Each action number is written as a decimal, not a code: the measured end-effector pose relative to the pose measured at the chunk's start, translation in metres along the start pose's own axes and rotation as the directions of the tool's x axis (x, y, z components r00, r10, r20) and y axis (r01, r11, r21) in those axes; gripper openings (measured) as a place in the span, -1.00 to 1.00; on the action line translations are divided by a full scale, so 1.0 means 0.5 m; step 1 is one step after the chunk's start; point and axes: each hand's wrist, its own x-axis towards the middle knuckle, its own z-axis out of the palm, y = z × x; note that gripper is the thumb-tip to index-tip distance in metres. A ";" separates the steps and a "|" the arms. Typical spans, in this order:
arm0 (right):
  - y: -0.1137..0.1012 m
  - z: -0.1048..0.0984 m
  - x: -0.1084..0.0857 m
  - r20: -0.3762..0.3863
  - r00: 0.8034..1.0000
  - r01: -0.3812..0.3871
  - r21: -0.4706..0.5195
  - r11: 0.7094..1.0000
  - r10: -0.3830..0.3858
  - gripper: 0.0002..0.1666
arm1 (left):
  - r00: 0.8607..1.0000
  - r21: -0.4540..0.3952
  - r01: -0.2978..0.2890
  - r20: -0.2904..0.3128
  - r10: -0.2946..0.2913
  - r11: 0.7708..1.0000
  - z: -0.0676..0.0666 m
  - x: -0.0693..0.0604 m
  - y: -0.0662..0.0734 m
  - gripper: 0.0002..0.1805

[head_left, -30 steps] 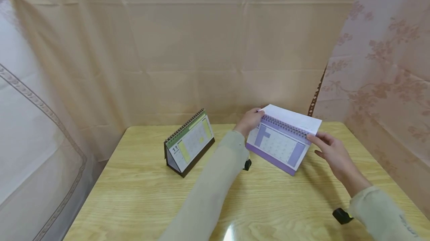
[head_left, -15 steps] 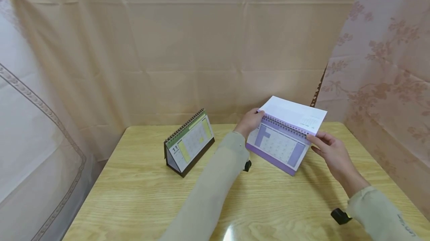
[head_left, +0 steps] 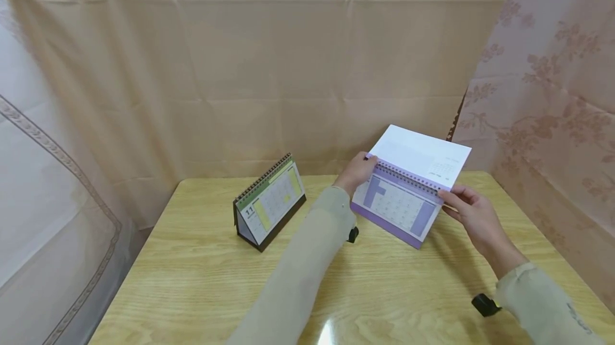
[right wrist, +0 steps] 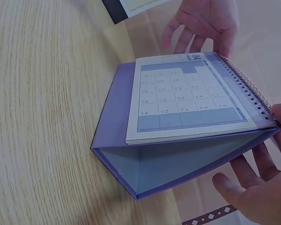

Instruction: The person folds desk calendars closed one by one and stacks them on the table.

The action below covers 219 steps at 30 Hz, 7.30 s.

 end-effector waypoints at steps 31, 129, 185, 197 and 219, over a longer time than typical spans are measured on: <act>0.005 -0.006 0.000 0.008 1.000 0.028 0.032 0.999 -0.028 -0.89 | 0.999 -0.040 0.030 -0.039 -0.031 0.999 0.010 0.002 0.006 -0.62; 0.020 -0.002 -0.009 -0.091 0.979 0.154 -0.256 0.954 -0.183 -0.94 | 0.942 -0.279 0.081 0.334 0.018 0.957 -0.098 -0.013 -0.003 0.08; -0.008 -0.024 -0.030 0.581 0.799 0.070 0.168 0.983 -0.156 -0.30 | 0.895 -0.311 0.109 0.444 0.042 0.944 -0.117 -0.019 -0.045 0.00; 0.002 -0.018 -0.033 0.612 0.767 0.068 0.220 0.973 -0.192 -0.35 | 0.893 -0.289 0.090 0.447 0.051 0.953 -0.127 -0.015 -0.054 -0.03; 0.019 -0.022 -0.044 0.594 0.803 0.024 0.057 0.998 -0.053 -0.43 | 0.893 -0.125 0.084 0.451 -0.019 0.989 -0.134 -0.027 -0.048 -0.50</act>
